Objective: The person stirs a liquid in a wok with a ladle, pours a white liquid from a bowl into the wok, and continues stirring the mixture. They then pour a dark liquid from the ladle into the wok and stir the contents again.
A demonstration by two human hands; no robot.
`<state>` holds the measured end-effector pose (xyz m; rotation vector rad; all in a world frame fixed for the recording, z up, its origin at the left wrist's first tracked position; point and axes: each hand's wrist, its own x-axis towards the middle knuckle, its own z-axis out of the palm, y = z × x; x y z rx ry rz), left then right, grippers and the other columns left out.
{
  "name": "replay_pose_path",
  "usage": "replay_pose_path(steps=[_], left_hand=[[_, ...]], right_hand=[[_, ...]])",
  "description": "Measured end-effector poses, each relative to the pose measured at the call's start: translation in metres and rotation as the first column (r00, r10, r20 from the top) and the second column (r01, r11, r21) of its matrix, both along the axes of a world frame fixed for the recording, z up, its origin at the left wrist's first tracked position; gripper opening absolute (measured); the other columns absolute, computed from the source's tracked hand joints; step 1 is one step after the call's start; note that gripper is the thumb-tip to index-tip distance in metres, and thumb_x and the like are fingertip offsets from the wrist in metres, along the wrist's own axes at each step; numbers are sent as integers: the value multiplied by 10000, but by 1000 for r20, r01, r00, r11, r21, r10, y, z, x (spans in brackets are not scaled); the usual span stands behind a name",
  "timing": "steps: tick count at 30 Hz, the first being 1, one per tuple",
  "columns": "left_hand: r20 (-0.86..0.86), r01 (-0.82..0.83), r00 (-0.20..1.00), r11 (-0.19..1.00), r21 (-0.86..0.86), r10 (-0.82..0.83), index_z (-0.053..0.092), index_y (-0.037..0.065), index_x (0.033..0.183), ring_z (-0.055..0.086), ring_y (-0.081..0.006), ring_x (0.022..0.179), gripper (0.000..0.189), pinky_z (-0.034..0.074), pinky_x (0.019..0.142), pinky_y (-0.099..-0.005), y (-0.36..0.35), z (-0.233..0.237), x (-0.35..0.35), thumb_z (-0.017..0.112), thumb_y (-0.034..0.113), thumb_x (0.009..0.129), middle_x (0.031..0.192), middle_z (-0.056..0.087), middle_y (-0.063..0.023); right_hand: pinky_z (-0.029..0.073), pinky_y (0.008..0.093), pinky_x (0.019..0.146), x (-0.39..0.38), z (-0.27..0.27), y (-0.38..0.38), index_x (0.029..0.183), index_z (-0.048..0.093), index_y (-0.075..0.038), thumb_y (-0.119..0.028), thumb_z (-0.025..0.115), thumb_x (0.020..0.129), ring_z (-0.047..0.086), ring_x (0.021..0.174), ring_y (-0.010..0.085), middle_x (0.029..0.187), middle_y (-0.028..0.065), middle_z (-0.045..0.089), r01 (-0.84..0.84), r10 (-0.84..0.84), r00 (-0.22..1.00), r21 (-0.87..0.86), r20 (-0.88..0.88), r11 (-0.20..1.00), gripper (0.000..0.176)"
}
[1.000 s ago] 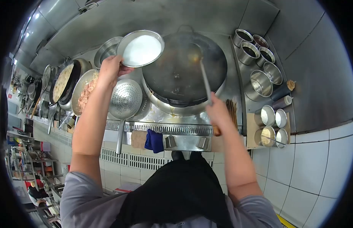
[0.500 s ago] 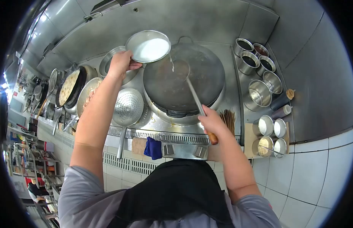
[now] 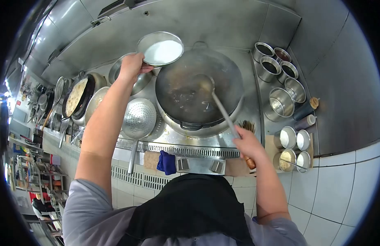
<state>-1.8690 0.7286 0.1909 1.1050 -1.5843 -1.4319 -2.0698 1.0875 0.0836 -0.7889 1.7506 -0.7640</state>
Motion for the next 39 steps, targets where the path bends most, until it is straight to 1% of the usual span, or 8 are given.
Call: replay_pose_path(steps=[3, 7, 15, 21, 25, 32, 37, 39], left_hand=[[-4, 5, 1000, 1000, -7, -5, 503, -116, 954, 654, -257, 614, 227, 575, 543, -303, 3, -3, -3, 449, 74, 842, 787, 614, -188], [6, -14, 1000, 1000, 10, 14, 491, -112, 943, 658, -267, 623, 209, 574, 539, -305, 8, 9, -12, 450, 64, 839, 778, 610, -189], [-24, -11, 1000, 1000, -26, 10, 485, -101, 942, 661, -272, 626, 204, 577, 546, -311, 8, 8, -18, 469, 72, 835, 784, 611, -191], [4, -39, 999, 999, -12, 39, 513, -137, 953, 660, -274, 642, 237, 570, 546, -300, 14, 11, -20, 439, 64, 853, 835, 614, -216], [-8, -22, 1000, 1000, -10, 22, 483, -96, 934, 661, -272, 635, 194, 578, 552, -311, 15, 7, -18, 464, 67, 830, 801, 600, -191], [-58, -31, 998, 999, -31, 29, 486, -155, 963, 660, -280, 626, 241, 571, 527, -302, 8, 10, -22, 439, 51, 848, 846, 604, -224], [-27, -16, 1000, 999, -37, 15, 486, -125, 948, 659, -268, 635, 219, 572, 543, -312, 11, 12, -21, 460, 63, 839, 833, 604, -200], [-41, -28, 999, 998, -54, 25, 491, -146, 955, 662, -277, 643, 238, 568, 539, -308, 12, 18, -22, 461, 65, 851, 848, 607, -214]], right_hand=[[453, 332, 444, -11, -50, -18, 1437, 334, -122, -117, 517, 834, 514, 419, 186, 619, 91, 517, 84, -131, 914, -138, -383, 987, 630], [458, 325, 449, 31, -17, -30, 1446, 314, -122, -113, 517, 838, 515, 440, 175, 691, 99, 546, 132, -132, 991, -24, -27, 991, 642], [419, 310, 384, 0, -31, -19, 1427, 348, -123, -102, 514, 843, 504, 423, 156, 653, 79, 530, 195, -213, 945, -97, -246, 976, 607], [460, 328, 433, -7, -8, 7, 1425, 368, -168, -106, 511, 845, 515, 438, 148, 742, 117, 587, 43, -44, 986, 7, 158, 999, 600], [450, 332, 439, -8, -15, -7, 1425, 366, -158, -114, 511, 847, 532, 453, 166, 762, 135, 602, 137, -151, 956, -70, -251, 988, 597], [423, 308, 417, 8, -7, 9, 1443, 299, -68, -117, 530, 849, 490, 424, 139, 645, 61, 516, 53, -51, 995, -26, 89, 998, 639], [447, 319, 453, -14, -47, -6, 1430, 343, -92, -104, 536, 840, 514, 449, 148, 695, 110, 575, 73, -164, 874, -211, -457, 975, 620], [445, 315, 448, 13, -31, -23, 1432, 342, -98, -99, 539, 840, 503, 449, 143, 689, 97, 566, 151, -179, 933, -113, -311, 982, 624]])
